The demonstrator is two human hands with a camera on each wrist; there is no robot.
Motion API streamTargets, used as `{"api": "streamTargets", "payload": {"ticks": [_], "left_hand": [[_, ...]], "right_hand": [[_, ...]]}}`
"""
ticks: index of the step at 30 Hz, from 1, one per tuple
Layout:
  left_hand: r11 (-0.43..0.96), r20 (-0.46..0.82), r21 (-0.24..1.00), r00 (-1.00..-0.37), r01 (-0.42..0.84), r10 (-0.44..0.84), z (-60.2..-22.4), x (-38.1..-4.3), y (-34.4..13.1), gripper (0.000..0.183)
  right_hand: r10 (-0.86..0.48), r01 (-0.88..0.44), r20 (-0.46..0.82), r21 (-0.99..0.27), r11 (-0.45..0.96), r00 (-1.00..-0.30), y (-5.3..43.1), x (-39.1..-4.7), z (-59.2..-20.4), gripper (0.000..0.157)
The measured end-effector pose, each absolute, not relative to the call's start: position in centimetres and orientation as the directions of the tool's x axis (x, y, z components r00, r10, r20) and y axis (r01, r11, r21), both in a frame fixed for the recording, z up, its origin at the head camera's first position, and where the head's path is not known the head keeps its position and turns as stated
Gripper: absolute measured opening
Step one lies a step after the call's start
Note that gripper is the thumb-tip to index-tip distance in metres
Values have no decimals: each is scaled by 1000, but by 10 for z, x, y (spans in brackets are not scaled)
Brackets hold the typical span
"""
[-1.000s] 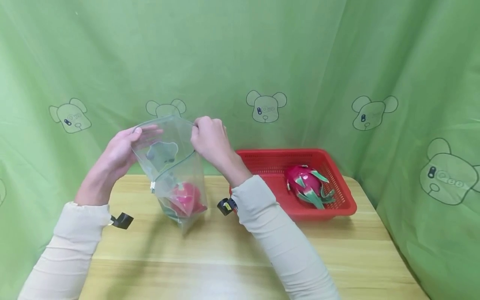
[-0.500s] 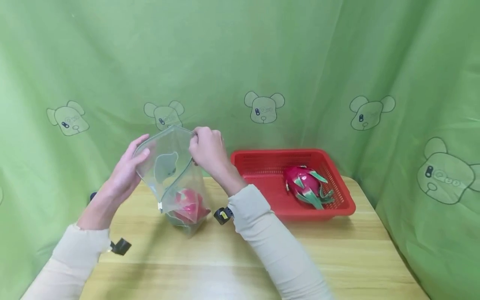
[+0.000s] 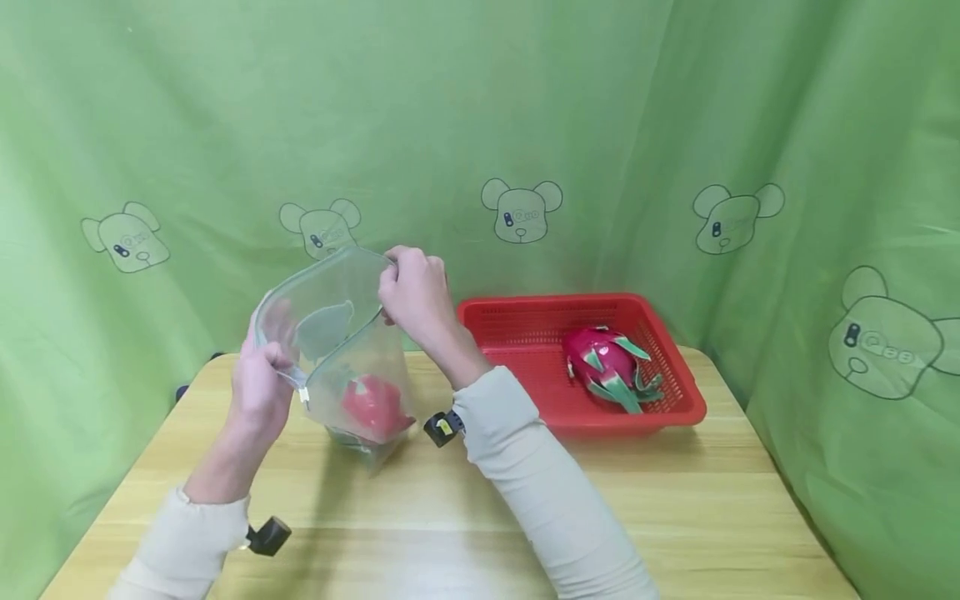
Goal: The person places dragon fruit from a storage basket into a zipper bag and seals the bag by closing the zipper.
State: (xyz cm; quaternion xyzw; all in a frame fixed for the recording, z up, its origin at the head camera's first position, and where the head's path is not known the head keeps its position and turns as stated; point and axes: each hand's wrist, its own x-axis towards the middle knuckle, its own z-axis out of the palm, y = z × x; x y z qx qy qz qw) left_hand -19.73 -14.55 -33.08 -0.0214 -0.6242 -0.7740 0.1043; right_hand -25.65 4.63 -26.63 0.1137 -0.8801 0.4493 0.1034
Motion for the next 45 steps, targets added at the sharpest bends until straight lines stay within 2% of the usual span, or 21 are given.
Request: {"api": "streamTargets", "payload": {"ticks": [5,14,21,28,37,45], "left_hand": [[-222,91,970,-994,102,-61,-305,-211,-154,91],[-253,39,967,-997,22,64,-271,-217,-173,87],[-272,41,962,-995,13,96,-259,-224,-177,82],[-208,79,976,-994,61,81,-260,-231,-185,78],[-71,130,990,-990,126,56,-283,-239,-192,80],[45,189,980,-977,194,100,-302,-232,-185,71]], "right_hand": [[-109,-307,300,-761,572,-948,50,-260,-261,42],[-99,-334,341,-750,571,-935,54,-262,-245,43],[-112,-385,392,-740,552,-913,50,-258,-238,41],[-139,-405,392,-761,507,-910,47,-263,-245,39],[-179,-442,411,-740,507,-894,44,-271,-272,36],[-225,-458,403,-710,535,-887,51,-264,-283,39]]}}
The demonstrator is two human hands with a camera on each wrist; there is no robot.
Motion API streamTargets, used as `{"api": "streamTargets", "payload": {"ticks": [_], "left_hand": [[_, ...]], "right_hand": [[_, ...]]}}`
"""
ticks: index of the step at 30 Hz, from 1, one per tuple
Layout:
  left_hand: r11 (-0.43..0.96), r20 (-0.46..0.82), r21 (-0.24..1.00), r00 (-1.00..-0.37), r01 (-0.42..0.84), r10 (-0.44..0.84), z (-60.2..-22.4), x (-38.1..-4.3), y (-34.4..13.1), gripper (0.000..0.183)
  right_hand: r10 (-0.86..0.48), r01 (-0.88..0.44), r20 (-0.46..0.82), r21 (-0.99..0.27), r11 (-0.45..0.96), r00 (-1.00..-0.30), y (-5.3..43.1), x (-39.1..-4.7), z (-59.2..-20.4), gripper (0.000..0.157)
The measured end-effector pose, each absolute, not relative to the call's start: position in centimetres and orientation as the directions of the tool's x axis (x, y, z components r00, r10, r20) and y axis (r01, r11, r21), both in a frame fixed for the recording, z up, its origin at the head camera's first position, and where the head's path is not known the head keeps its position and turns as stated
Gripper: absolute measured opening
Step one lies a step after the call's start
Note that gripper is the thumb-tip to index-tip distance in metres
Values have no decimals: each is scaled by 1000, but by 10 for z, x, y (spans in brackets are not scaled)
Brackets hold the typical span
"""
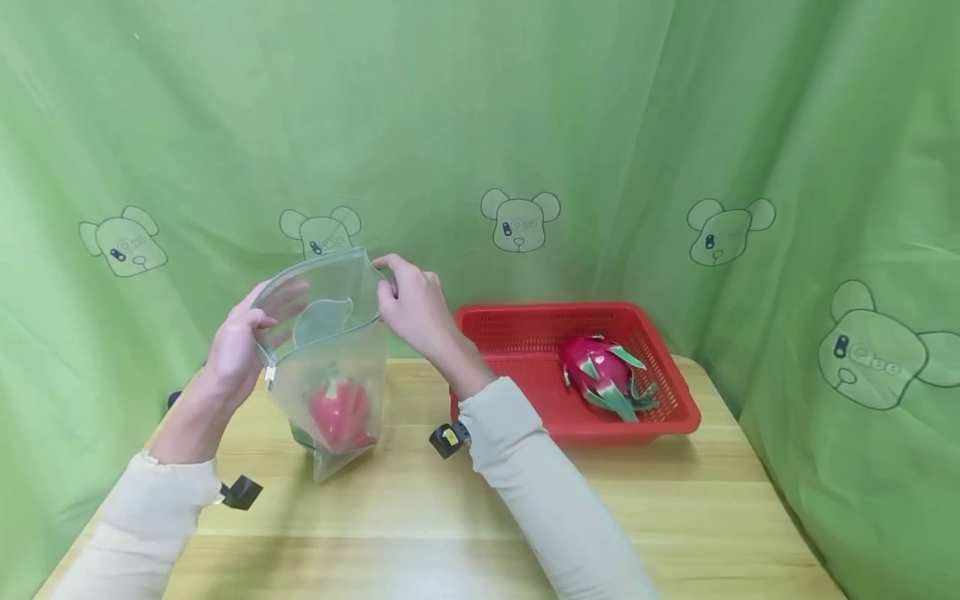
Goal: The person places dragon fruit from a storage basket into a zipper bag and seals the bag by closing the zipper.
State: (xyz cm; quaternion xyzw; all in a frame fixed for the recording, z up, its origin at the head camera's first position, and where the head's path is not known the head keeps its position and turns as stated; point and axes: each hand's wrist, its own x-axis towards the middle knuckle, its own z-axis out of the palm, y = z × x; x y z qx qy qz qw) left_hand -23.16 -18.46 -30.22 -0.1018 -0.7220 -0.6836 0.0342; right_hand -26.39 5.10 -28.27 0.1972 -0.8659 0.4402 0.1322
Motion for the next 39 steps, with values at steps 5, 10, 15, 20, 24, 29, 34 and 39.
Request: {"api": "streamTargets", "payload": {"ticks": [5,10,15,20,24,29,34,39], "left_hand": [[63,216,973,-971,223,100,-315,-226,-176,66],[80,255,962,-964,260,73,-324,-219,-166,63],[102,269,956,-961,274,61,-328,-213,-155,58],[108,262,957,-962,269,78,-329,-212,-147,49],[154,247,950,-956,272,159,-326,-215,-147,49],[220,205,940,-947,261,249,-315,-219,-153,49],[241,162,946,-959,218,233,-310,-225,-151,46],[185,217,950,-957,253,194,-312,-226,-145,45]], "right_hand": [[-249,-440,363,-722,534,-898,60,-256,-288,41],[-252,-423,339,-731,535,-906,71,-250,-294,43],[-267,-410,313,-732,544,-912,82,-245,-298,44],[-278,-391,280,-737,552,-919,92,-242,-299,44],[-295,-392,267,-740,546,-917,96,-242,-300,45],[-320,-431,296,-719,546,-900,95,-243,-301,44],[-340,-461,318,-700,545,-885,98,-244,-302,43],[-351,-461,309,-702,542,-884,106,-243,-302,42]]}}
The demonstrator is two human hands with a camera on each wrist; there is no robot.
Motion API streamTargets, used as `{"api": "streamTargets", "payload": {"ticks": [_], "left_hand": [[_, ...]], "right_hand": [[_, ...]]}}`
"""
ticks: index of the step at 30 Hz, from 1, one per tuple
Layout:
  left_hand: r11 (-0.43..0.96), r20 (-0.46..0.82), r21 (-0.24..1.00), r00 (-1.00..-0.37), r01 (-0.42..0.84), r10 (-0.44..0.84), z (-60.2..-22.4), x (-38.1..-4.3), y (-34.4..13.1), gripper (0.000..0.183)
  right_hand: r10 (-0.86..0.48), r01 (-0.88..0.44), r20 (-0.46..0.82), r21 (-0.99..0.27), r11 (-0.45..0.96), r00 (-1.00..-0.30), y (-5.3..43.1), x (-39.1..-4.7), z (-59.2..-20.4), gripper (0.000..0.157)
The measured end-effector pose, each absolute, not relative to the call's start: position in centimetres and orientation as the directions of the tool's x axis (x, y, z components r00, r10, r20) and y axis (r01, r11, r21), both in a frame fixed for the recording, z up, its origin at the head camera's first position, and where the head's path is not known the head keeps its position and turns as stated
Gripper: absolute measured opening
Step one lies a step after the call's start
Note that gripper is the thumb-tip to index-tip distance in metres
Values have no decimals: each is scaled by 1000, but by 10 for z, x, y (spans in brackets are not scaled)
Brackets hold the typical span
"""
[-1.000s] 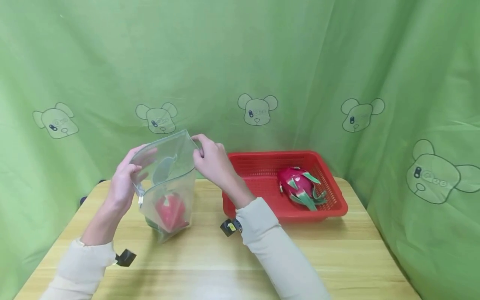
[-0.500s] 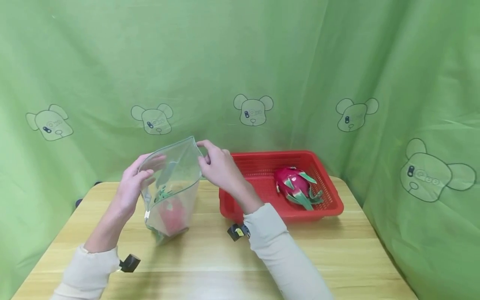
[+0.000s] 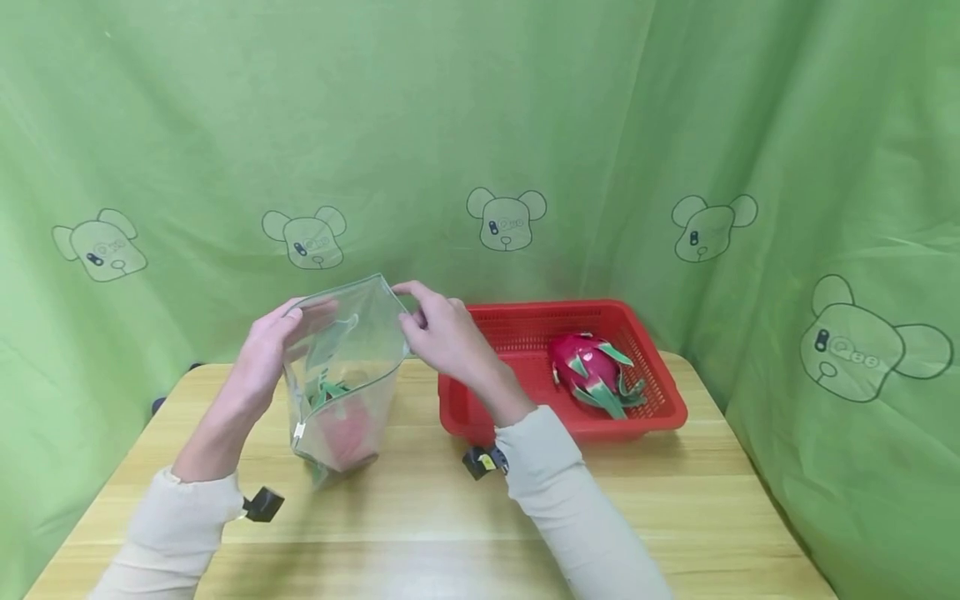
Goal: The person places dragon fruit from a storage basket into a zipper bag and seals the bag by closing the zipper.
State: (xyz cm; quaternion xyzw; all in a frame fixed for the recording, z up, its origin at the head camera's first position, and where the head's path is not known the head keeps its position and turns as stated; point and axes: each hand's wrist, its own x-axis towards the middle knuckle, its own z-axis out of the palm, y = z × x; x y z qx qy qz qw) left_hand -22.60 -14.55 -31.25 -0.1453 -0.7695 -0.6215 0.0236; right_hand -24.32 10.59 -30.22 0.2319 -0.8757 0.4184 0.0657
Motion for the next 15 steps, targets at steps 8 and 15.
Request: {"api": "streamTargets", "payload": {"ticks": [8,15], "left_hand": [[179,281,937,-952,300,124,-315,-227,-140,44],[139,308,939,-949,314,65,-319,-229,-141,44]], "right_hand": [[-294,-394,270,-736,550,-917,136,-243,-304,33],[-267,-358,242,-708,608,-933,163,-252,-315,33]]}}
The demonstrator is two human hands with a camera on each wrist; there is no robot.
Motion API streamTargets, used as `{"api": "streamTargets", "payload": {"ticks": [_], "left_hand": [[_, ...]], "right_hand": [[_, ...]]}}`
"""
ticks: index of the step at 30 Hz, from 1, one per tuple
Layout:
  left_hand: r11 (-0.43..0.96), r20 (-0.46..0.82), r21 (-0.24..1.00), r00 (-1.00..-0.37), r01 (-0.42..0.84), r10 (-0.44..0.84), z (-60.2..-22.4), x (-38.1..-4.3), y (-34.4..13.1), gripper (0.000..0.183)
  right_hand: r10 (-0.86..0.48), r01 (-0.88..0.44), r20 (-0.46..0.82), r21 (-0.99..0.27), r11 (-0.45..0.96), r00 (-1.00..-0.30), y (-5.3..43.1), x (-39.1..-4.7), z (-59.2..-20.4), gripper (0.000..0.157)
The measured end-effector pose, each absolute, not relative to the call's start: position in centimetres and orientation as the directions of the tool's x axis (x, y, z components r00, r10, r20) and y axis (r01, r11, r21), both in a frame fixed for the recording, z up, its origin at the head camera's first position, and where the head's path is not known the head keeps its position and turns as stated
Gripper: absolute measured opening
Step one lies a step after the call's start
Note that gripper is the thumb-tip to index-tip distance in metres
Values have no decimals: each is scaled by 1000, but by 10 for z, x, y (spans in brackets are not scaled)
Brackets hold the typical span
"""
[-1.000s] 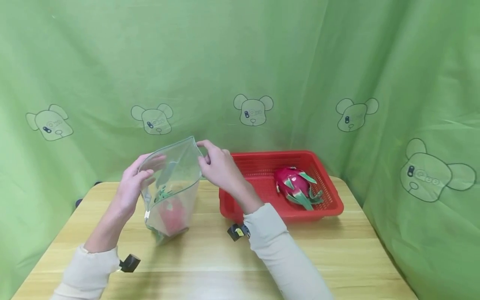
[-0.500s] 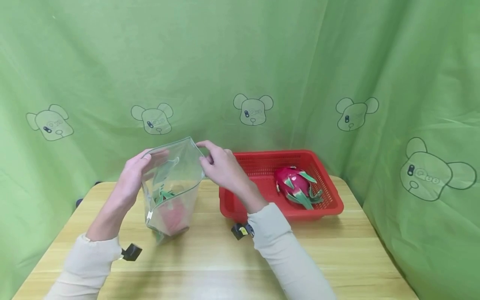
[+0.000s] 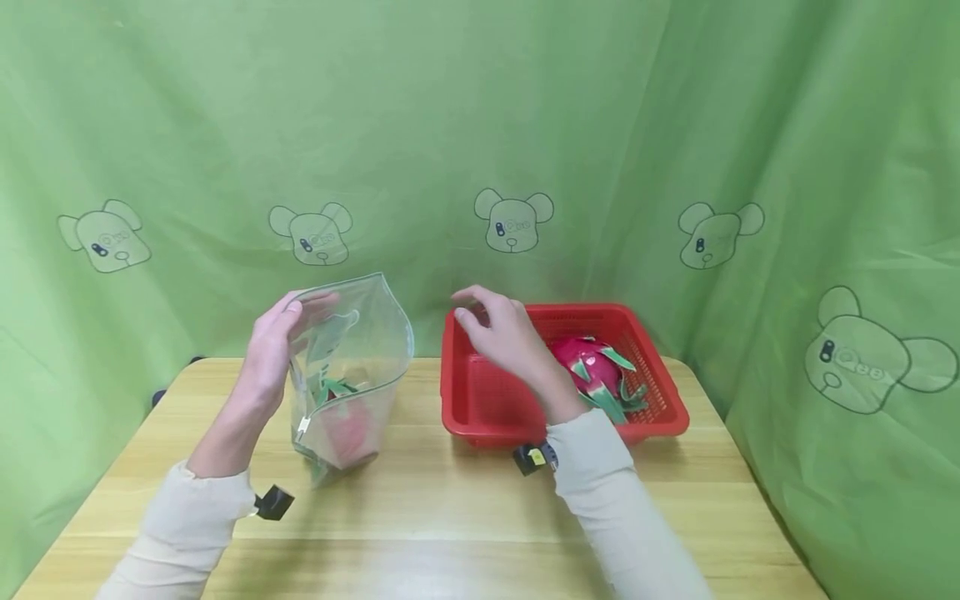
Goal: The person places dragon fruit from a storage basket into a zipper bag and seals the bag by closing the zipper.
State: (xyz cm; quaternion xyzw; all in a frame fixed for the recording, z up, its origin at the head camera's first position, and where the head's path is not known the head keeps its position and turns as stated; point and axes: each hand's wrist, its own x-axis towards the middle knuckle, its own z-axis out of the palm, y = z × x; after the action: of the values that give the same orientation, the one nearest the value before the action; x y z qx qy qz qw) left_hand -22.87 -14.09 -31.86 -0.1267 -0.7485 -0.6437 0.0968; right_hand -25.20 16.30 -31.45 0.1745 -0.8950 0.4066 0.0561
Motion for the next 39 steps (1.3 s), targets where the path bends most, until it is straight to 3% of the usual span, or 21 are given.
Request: {"api": "streamTargets", "payload": {"ticks": [17,27,34,39], "left_hand": [[76,305,948,-951,309,58,-322,-226,-150,44],[59,304,950,-951,308,62,-321,-222,-152,44],[46,297,953,-953,301,65,-320,-222,-152,43],[49,300,952,-952,304,67,-320,-221,-154,43]], "right_hand": [[-226,-293,187,-548,784,-956,244,-282,-331,34],[-227,-201,-12,-419,885,-974,311,-298,-348,52],[-218,-93,-235,-451,888,-947,338,-297,-364,73],[-220,-71,-274,-464,883,-936,342,-299,-372,72]]}}
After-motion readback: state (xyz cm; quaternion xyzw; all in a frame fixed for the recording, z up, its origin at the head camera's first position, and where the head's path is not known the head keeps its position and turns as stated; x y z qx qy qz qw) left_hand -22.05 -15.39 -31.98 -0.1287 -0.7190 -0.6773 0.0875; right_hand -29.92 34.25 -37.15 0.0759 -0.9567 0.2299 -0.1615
